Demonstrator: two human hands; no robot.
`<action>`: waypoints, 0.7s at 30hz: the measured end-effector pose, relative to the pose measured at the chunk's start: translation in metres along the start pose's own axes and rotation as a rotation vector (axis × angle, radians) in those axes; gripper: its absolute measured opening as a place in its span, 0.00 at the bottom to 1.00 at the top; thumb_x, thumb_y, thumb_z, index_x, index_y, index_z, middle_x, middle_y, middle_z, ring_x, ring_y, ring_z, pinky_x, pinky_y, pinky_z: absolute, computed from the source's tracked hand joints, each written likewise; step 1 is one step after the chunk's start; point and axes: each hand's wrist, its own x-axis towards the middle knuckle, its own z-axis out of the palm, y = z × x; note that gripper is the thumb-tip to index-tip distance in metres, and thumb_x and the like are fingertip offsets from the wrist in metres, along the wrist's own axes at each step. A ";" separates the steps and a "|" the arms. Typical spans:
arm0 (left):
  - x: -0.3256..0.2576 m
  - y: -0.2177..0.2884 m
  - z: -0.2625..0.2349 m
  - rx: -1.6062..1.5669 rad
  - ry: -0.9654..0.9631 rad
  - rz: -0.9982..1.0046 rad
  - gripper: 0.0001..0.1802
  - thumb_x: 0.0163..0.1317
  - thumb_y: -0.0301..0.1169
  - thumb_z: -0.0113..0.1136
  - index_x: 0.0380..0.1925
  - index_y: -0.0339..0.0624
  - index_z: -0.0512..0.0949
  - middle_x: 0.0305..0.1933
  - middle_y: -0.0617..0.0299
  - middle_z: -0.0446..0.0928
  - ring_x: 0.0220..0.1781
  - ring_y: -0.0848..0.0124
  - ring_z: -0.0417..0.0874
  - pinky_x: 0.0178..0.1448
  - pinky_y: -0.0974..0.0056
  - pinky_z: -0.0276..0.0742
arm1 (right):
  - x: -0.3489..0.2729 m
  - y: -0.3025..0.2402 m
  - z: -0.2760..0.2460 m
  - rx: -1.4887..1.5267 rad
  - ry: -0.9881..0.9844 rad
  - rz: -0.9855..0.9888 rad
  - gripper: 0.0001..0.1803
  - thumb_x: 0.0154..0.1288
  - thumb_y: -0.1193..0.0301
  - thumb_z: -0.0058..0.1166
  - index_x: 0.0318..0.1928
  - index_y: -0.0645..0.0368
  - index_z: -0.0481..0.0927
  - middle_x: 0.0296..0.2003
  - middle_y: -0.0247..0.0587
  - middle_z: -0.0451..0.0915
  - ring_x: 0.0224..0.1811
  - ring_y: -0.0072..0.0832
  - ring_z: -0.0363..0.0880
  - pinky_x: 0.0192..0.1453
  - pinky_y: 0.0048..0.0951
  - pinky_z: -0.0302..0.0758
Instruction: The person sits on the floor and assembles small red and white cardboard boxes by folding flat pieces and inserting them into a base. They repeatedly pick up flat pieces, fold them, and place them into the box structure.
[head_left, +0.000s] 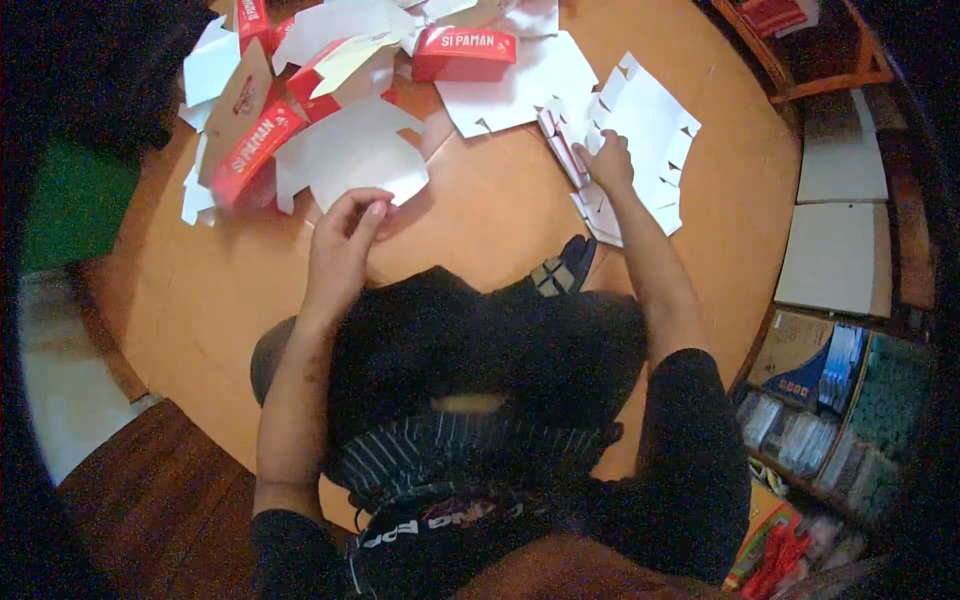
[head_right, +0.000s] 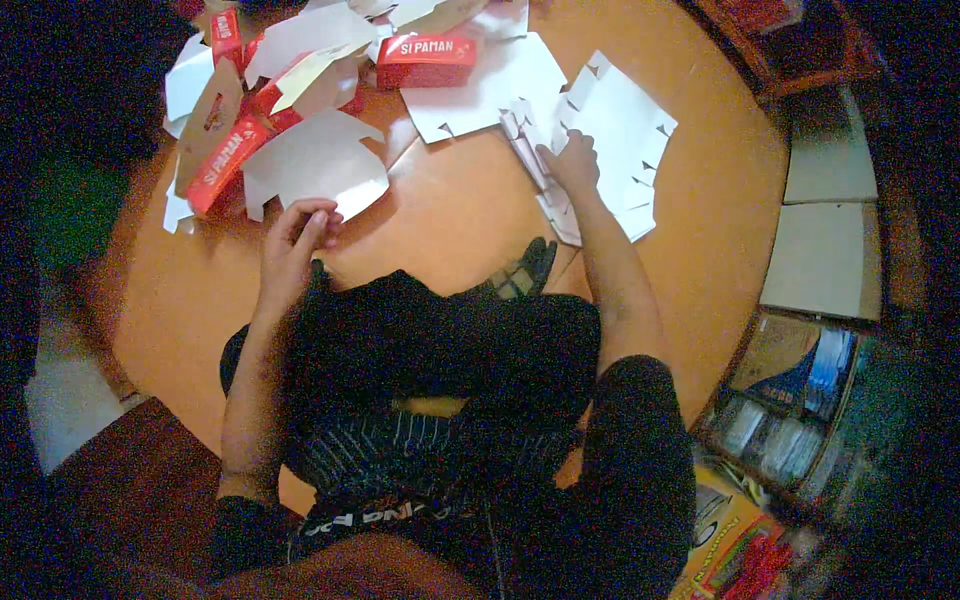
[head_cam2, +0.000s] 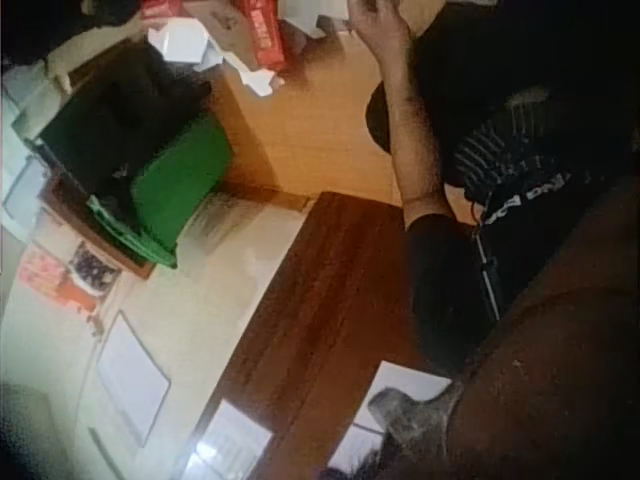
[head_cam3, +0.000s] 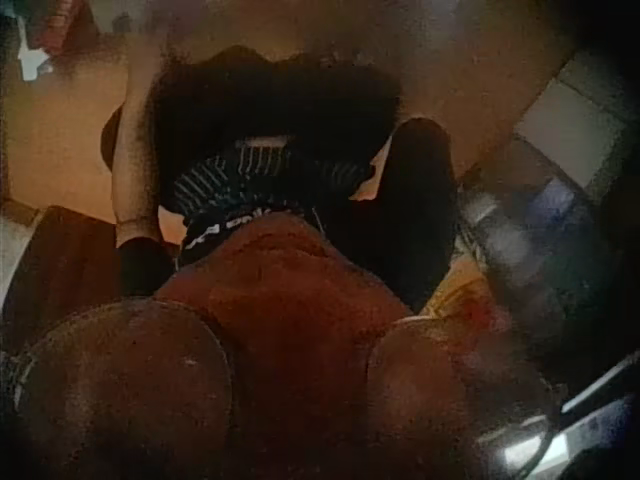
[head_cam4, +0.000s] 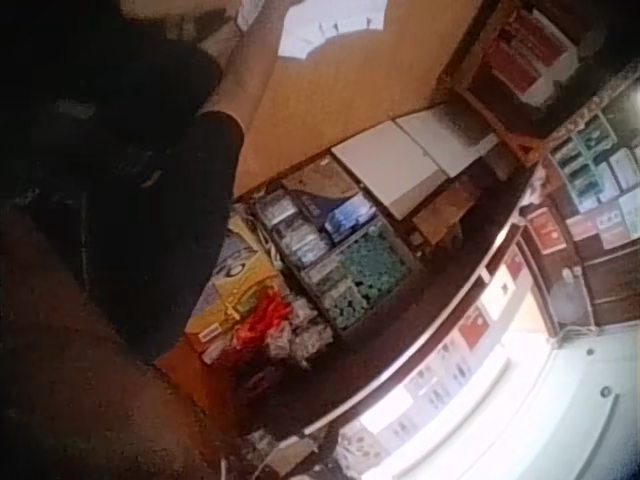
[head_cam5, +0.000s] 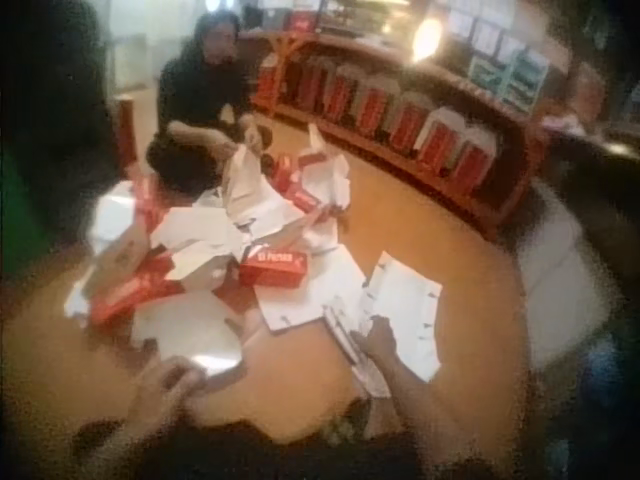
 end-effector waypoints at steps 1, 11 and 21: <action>-0.004 0.004 -0.001 -0.004 0.021 -0.038 0.11 0.74 0.31 0.53 0.49 0.38 0.78 0.44 0.60 0.81 0.47 0.73 0.82 0.49 0.69 0.79 | 0.003 -0.008 0.005 -0.015 0.022 0.024 0.39 0.58 0.46 0.64 0.60 0.62 0.72 0.60 0.57 0.71 0.57 0.53 0.76 0.60 0.47 0.75; -0.004 0.003 0.000 0.071 0.152 0.073 0.07 0.70 0.25 0.56 0.46 0.38 0.79 0.43 0.57 0.81 0.47 0.67 0.82 0.53 0.64 0.78 | -0.017 0.015 -0.072 0.100 0.460 -0.095 0.07 0.67 0.67 0.51 0.38 0.49 0.82 0.39 0.40 0.83 0.44 0.40 0.82 0.50 0.47 0.72; -0.049 0.081 0.065 1.014 -0.068 0.855 0.21 0.54 0.33 0.70 0.50 0.46 0.80 0.57 0.52 0.76 0.61 0.52 0.76 0.62 0.52 0.74 | -0.161 -0.061 -0.226 -0.048 0.267 -0.995 0.08 0.55 0.71 0.63 0.35 0.41 0.84 0.46 0.26 0.82 0.61 0.36 0.74 0.71 0.53 0.58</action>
